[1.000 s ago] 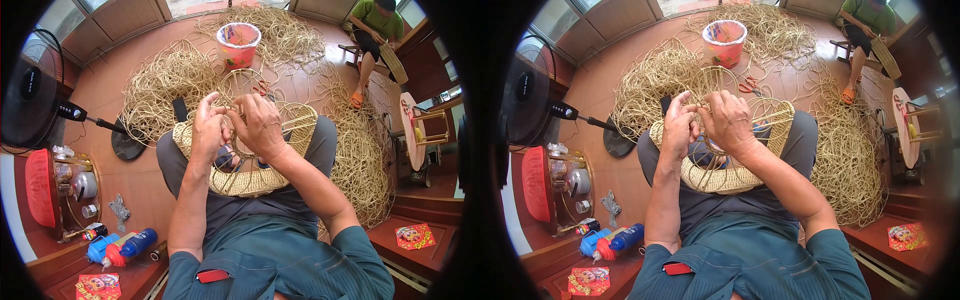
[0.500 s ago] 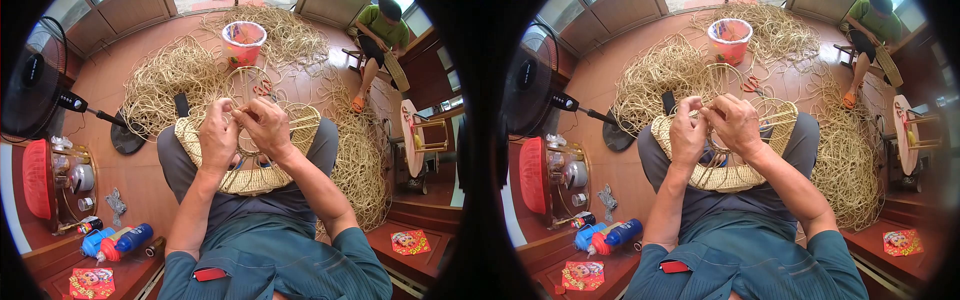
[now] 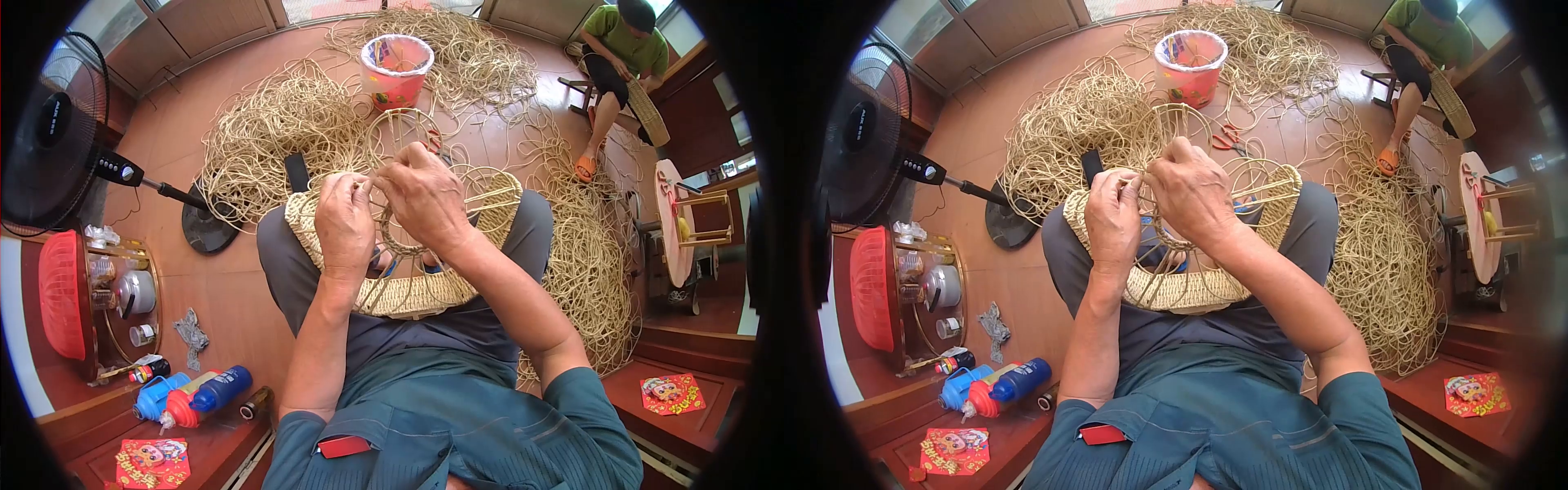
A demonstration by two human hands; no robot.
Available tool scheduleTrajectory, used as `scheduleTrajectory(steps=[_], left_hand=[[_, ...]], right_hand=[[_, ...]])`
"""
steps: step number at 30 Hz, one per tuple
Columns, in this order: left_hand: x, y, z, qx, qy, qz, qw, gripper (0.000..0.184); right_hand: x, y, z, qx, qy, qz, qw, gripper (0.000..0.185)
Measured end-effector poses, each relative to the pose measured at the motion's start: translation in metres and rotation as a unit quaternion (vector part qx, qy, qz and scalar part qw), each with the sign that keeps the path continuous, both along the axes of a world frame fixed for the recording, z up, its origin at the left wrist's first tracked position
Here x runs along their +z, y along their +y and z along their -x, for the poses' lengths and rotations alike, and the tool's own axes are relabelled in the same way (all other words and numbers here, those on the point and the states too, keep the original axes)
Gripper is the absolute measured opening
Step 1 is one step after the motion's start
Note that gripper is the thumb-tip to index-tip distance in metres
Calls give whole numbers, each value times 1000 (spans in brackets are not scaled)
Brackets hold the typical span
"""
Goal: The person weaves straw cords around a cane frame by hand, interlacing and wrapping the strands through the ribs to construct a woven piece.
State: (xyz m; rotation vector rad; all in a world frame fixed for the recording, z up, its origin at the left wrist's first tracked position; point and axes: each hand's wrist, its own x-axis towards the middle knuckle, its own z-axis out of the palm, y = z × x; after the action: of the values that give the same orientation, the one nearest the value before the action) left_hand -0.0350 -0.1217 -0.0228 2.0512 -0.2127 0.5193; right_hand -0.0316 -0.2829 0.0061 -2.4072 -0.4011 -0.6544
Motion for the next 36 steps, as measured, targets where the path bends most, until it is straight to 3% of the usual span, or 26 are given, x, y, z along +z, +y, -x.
scheduleTrajectory(steps=[6, 9, 21, 25, 33, 36], left_hand=[[3, 1, -9, -5, 119, 34, 992, 12], [16, -5, -11, 11, 197, 127, 972, 20], [27, -6, -12, -77, 229, 222, 945, 58], [26, -6, -11, -97, 253, 227, 935, 59], [22, 1, -13, -146, 288, 314, 893, 71], [17, 2, -14, -148, 292, 330, 885, 62]], right_hand=[[3, 4, -2, -46, 66, 24, 996, 20], [3, 8, -5, -58, 69, 32, 995, 20], [-5, 4, -4, -42, 58, -11, 997, 20], [-2, 3, -5, -38, 46, -36, 998, 23], [12, 2, -9, -21, 146, 87, 985, 22], [16, -2, -9, 8, 159, 112, 981, 20]])
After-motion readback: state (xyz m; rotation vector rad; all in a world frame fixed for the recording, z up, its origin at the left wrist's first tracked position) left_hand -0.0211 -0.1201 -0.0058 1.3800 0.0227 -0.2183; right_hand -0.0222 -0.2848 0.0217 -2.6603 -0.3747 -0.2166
